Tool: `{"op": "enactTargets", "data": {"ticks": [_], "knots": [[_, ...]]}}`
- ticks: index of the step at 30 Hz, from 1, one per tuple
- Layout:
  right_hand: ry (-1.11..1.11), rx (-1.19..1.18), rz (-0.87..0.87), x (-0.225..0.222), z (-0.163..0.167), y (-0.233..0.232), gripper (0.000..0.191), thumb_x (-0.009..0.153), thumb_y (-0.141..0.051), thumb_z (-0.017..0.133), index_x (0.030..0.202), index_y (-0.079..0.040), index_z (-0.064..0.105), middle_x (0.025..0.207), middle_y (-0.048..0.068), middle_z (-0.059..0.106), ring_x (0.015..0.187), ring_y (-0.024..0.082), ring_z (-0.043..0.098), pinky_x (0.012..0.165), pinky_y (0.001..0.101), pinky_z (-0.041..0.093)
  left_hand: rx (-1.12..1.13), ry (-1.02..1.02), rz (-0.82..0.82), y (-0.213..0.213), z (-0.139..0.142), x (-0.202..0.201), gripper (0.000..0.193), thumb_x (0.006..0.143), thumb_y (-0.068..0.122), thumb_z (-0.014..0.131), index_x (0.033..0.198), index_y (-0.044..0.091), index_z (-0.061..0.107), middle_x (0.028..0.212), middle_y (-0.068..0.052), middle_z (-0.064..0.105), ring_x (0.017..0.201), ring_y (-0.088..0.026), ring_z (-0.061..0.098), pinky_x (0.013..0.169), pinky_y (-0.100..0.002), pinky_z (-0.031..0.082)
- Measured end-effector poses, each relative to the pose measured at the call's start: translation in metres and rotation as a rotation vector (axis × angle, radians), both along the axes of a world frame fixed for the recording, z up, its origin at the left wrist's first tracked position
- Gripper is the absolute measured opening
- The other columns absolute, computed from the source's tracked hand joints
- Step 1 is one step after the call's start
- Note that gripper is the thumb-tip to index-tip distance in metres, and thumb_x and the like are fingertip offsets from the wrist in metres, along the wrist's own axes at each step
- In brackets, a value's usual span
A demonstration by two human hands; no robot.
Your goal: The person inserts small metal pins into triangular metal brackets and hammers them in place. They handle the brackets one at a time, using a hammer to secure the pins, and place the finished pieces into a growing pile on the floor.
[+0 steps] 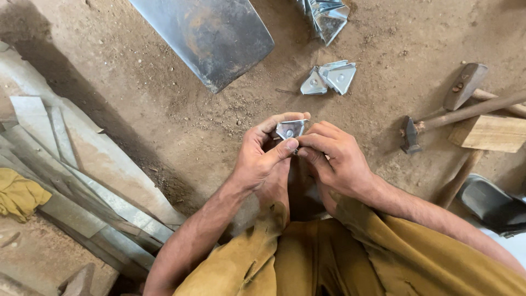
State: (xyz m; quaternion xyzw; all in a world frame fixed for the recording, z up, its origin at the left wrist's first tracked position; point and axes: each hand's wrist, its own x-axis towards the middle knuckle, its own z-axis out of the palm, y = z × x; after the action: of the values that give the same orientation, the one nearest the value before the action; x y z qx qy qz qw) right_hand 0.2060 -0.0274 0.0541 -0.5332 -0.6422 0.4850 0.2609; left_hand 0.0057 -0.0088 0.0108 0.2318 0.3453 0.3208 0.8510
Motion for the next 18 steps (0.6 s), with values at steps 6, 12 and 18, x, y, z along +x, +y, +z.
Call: {"op": "enactTargets", "data": {"ticks": [6, 12, 18], "knots": [[-0.024, -0.004, 0.016, -0.001, 0.000, -0.001, 0.019, 0.088, -0.002, 0.072, 0.107, -0.003, 0.068, 0.091, 0.010, 0.064, 0.085, 0.031, 0.061, 0.074, 0.0399, 0.050, -0.023, -0.047, 0.016, -0.001, -0.002, 0.000, 0.043, 0.101, 0.001, 0.067, 0.143, -0.003, 0.055, 0.146, -0.011, 0.062, 0.126, -0.014, 0.062, 0.108, -0.032, 0.055], [-0.117, 0.130, 0.014, -0.005, -0.006, -0.006, 0.018, 0.084, -0.001, 0.071, 0.101, -0.002, 0.066, 0.091, 0.012, 0.063, 0.085, 0.034, 0.063, 0.072, 0.0417, 0.052, -0.095, -0.015, 0.000, -0.001, -0.004, -0.002, 0.043, 0.098, 0.001, 0.069, 0.140, -0.002, 0.059, 0.133, -0.007, 0.067, 0.111, -0.011, 0.065, 0.097, -0.030, 0.058], [-0.154, 0.152, -0.074, -0.006, -0.012, -0.013, 0.021, 0.078, 0.000, 0.073, 0.098, -0.003, 0.068, 0.085, 0.010, 0.063, 0.078, 0.031, 0.064, 0.067, 0.0403, 0.053, 0.140, 0.279, -0.083, -0.001, -0.001, 0.005, 0.049, 0.097, 0.001, 0.076, 0.144, -0.002, 0.064, 0.114, -0.008, 0.070, 0.101, -0.010, 0.062, 0.092, -0.026, 0.054]]}}
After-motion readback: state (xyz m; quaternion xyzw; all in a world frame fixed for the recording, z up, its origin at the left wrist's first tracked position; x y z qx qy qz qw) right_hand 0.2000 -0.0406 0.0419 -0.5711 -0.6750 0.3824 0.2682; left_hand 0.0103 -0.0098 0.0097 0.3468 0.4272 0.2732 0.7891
